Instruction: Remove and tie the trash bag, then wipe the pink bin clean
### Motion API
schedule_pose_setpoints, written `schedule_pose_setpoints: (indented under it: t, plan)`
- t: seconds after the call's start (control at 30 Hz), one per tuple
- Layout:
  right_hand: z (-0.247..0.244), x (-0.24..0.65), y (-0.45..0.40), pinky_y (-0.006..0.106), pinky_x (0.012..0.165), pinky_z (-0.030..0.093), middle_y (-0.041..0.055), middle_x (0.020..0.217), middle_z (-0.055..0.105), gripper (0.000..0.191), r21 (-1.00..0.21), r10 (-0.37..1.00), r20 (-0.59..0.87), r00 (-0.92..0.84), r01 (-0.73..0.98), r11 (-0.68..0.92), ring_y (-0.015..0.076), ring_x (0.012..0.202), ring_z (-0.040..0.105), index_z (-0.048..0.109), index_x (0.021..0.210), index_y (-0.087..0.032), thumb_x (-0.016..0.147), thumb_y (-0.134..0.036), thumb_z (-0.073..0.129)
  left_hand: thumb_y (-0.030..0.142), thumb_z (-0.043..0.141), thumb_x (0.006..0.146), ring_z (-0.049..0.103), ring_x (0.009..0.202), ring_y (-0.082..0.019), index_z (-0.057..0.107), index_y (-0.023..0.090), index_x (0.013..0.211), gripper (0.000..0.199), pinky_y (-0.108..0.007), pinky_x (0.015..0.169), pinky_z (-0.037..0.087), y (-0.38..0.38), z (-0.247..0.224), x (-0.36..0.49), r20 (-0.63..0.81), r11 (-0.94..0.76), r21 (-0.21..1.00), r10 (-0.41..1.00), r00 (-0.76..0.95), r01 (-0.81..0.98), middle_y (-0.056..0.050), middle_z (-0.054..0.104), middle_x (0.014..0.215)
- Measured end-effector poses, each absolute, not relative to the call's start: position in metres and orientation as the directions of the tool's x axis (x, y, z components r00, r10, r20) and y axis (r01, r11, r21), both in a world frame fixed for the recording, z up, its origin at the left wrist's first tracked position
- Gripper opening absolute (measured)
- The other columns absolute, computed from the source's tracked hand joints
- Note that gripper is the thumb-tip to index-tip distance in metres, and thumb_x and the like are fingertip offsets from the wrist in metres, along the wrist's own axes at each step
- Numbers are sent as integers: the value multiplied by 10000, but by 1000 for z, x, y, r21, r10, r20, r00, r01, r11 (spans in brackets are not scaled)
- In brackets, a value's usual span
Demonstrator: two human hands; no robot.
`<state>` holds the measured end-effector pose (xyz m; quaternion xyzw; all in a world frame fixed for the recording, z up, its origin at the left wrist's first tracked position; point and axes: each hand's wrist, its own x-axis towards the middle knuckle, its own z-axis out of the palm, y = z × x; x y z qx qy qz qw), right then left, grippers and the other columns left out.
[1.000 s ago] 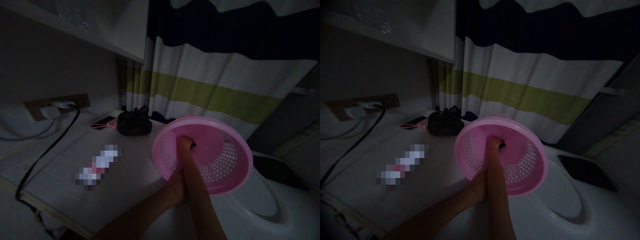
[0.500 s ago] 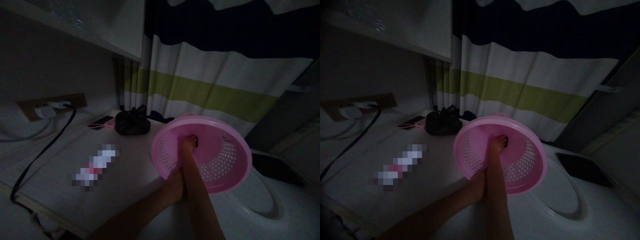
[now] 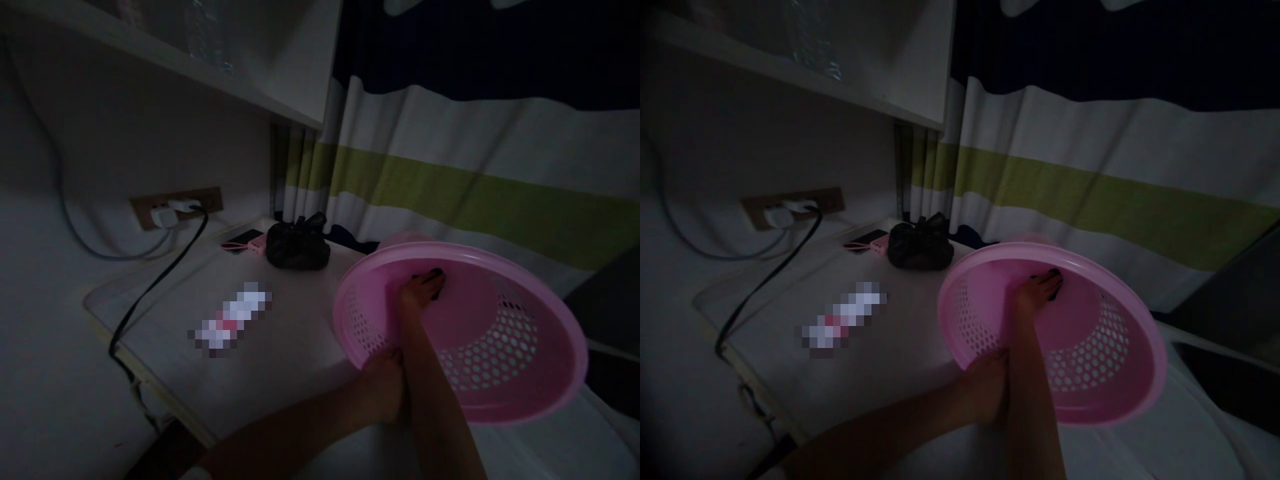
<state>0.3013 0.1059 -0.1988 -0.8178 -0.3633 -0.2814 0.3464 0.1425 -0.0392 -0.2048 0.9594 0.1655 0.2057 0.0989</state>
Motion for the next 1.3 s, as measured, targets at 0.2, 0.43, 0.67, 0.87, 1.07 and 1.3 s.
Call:
schedule_pose_setpoints:
  t: [0.2,0.43,0.67,0.87,1.07,1.3]
  plan:
    - [-182,305,118,560,1063,191,360,1411,150,601,-349,391,757,523,830,-435,380,1356,94,123,1376,119,852,-140,266,395,639,652,549,992,-330,696,188,956,372,-444,930,369,-31,-206,143,376,-944,232,308,874,232,-128,667,1028]
    - [-171,312,134,614,1000,231,359,1277,394,490,-53,673,704,229,961,-271,406,1279,264,406,1244,122,817,-99,314,488,638,639,547,953,-326,719,98,864,457,-430,943,388,-26,-208,144,305,-980,31,198,932,198,-159,686,930]
    - [-169,273,126,333,1001,350,175,1276,512,459,153,915,389,-102,987,45,237,1201,440,514,1232,-52,828,-45,295,509,646,636,559,950,-322,707,156,918,456,-428,957,365,-28,-210,144,342,-967,72,254,905,244,-112,698,922]
    - [-171,258,104,270,993,358,152,1427,346,526,147,959,272,-85,988,46,177,1252,409,387,1343,-64,823,-27,307,372,658,671,545,1011,-355,673,129,1010,417,-463,974,326,-33,-203,140,413,-972,152,228,882,180,-140,677,990]
    - [-169,254,73,277,894,425,175,1126,620,362,134,990,128,57,988,-74,185,1007,607,579,1144,-67,849,-96,370,380,704,620,533,1055,-355,620,137,1089,536,-428,963,354,-37,-200,139,447,-936,266,330,832,229,-150,650,1055]
    - [-141,253,37,265,824,446,111,1039,675,289,102,999,-37,23,995,-19,198,953,627,672,1017,-163,796,-168,487,400,750,569,469,1175,-328,494,159,1211,731,-386,1016,307,-36,-199,139,460,-864,483,388,799,142,-153,512,1281]
